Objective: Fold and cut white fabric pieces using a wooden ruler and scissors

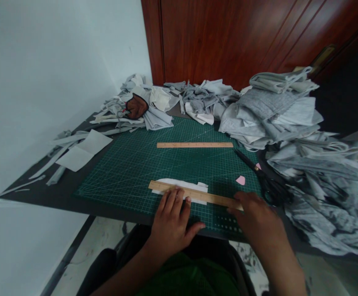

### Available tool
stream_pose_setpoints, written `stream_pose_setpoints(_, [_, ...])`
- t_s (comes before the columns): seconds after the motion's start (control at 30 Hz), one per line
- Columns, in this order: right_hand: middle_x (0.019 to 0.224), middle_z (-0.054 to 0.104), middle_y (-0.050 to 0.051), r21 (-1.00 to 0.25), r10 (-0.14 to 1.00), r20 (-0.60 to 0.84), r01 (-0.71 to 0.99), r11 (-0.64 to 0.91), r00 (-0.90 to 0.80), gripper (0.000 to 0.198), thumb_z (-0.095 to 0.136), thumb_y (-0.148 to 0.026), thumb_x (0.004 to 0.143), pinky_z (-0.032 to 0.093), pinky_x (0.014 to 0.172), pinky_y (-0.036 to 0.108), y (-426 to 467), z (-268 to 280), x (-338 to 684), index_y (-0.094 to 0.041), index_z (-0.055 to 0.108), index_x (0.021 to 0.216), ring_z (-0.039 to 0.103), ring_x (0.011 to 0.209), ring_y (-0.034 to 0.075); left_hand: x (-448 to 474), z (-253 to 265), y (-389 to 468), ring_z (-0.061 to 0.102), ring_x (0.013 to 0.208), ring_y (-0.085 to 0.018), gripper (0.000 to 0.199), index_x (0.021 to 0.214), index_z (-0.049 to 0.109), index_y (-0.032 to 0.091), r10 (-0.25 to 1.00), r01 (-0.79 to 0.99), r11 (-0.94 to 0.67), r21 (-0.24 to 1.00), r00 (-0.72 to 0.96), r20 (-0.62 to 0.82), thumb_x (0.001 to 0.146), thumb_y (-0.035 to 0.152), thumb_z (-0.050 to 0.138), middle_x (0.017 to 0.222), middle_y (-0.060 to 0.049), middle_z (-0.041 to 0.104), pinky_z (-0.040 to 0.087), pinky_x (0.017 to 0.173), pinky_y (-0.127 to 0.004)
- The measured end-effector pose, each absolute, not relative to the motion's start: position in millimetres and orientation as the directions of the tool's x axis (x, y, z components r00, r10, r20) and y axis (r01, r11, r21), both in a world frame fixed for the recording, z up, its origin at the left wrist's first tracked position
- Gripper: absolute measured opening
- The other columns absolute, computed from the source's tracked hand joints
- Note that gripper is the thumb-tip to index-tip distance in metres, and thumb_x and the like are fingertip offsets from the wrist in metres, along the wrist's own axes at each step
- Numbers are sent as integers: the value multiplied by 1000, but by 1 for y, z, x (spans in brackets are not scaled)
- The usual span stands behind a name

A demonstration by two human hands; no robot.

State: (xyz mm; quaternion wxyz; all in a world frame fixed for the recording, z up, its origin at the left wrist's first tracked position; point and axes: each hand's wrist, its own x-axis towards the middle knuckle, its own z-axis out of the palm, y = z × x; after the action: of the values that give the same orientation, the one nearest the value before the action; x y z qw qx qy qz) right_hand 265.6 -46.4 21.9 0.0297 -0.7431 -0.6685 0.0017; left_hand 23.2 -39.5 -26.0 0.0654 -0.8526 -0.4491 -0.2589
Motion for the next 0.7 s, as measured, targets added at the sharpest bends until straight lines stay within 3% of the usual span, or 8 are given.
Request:
stream_pose_setpoints(0.13, [111, 73, 10, -113, 997, 74, 993, -20, 28, 31, 78, -22, 80, 52, 80, 43, -46, 14, 291, -25, 67, 108, 71, 100, 33, 23, -25, -39, 55, 134, -40, 61, 123, 67, 10, 737, 805, -582, 115, 462, 492, 96, 63, 54, 138, -25, 62, 46, 111, -59])
stream_pose_setpoints(0.4, [106, 71, 6, -245, 1000, 13, 969, -20, 24, 19, 69, -17, 84, 52, 84, 41, -42, 16, 296, -28, 74, 99, 70, 97, 28, 23, -27, -40, 54, 135, -40, 60, 124, 66, 10, 738, 806, -580, 121, 457, 496, 95, 62, 56, 139, -24, 61, 45, 113, -59])
stream_pose_setpoints(0.7, [108, 70, 7, -249, 995, -89, 966, -63, 42, 19, 64, -17, 89, 52, 89, 41, -38, 21, 295, -28, 76, 98, 67, 102, 29, 23, -24, -39, 54, 134, -41, 59, 121, 68, 7, 723, 794, -598, 110, 474, 502, 95, 59, 58, 137, -26, 62, 45, 112, -59])
